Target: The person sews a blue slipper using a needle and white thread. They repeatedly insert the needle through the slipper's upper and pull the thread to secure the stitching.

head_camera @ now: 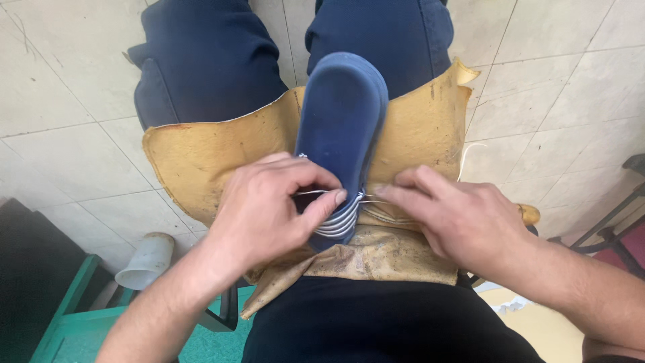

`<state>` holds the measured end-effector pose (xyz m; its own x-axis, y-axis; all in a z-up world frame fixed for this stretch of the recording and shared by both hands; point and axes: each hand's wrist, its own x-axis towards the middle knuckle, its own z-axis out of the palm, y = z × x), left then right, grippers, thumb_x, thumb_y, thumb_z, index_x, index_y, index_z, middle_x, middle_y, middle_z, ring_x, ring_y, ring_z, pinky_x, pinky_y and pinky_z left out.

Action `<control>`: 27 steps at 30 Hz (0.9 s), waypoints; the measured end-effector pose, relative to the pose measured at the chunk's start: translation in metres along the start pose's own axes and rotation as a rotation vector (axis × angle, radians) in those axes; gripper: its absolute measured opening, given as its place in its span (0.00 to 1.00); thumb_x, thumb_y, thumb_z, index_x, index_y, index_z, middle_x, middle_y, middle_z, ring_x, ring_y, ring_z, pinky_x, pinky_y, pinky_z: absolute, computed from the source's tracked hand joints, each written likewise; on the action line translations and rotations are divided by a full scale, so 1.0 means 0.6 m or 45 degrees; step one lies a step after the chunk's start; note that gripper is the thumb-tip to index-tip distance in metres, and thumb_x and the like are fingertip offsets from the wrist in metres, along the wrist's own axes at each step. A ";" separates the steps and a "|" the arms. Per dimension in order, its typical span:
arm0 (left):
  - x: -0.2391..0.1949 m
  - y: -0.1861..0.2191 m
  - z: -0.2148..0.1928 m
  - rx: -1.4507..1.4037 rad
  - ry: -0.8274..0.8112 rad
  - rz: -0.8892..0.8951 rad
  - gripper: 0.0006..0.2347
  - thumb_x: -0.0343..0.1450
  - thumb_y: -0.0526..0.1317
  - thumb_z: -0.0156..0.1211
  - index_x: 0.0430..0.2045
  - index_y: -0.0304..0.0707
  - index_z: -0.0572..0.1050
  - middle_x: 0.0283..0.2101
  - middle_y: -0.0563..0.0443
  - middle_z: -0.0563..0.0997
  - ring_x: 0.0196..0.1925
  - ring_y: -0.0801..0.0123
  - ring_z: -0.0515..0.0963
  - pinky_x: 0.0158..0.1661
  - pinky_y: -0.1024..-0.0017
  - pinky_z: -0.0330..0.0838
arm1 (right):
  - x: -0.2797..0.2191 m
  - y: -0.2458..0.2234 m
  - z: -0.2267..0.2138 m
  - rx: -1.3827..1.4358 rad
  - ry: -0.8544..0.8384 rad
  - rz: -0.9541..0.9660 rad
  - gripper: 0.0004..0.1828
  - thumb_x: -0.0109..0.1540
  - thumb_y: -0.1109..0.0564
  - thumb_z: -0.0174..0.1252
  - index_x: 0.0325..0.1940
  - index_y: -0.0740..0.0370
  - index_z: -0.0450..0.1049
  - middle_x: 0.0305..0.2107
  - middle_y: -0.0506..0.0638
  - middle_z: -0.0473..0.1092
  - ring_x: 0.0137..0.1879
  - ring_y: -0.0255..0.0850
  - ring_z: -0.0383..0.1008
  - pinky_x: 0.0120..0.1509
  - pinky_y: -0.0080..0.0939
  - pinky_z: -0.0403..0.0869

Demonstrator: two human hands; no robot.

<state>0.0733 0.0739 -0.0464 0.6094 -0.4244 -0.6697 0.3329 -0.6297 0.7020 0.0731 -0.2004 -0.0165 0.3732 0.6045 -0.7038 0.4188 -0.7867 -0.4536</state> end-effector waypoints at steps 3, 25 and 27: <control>-0.017 0.027 0.001 0.148 0.487 0.353 0.08 0.72 0.46 0.58 0.32 0.44 0.79 0.36 0.55 0.84 0.39 0.58 0.79 0.38 0.62 0.68 | 0.001 -0.005 -0.002 0.082 0.307 -0.008 0.11 0.67 0.50 0.56 0.53 0.48 0.74 0.44 0.39 0.71 0.28 0.41 0.77 0.17 0.46 0.71; 0.012 0.024 0.083 0.236 0.624 0.577 0.09 0.66 0.31 0.64 0.21 0.38 0.66 0.32 0.46 0.65 0.29 0.53 0.65 0.28 0.57 0.59 | -0.013 0.004 0.008 -0.231 0.585 -0.257 0.05 0.68 0.58 0.56 0.47 0.56 0.75 0.37 0.45 0.73 0.32 0.43 0.72 0.29 0.46 0.71; 0.012 0.024 0.078 0.208 0.603 0.596 0.08 0.67 0.31 0.63 0.22 0.37 0.67 0.32 0.45 0.65 0.29 0.52 0.65 0.29 0.56 0.59 | -0.017 0.017 0.008 -0.088 0.423 -0.182 0.11 0.65 0.55 0.54 0.51 0.54 0.73 0.37 0.46 0.71 0.34 0.47 0.74 0.28 0.52 0.74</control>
<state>0.0487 0.0311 -0.0522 0.9242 -0.3686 -0.1002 -0.1324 -0.5551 0.8212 0.0694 -0.2152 -0.0164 0.5504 0.7244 -0.4152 0.5369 -0.6879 -0.4884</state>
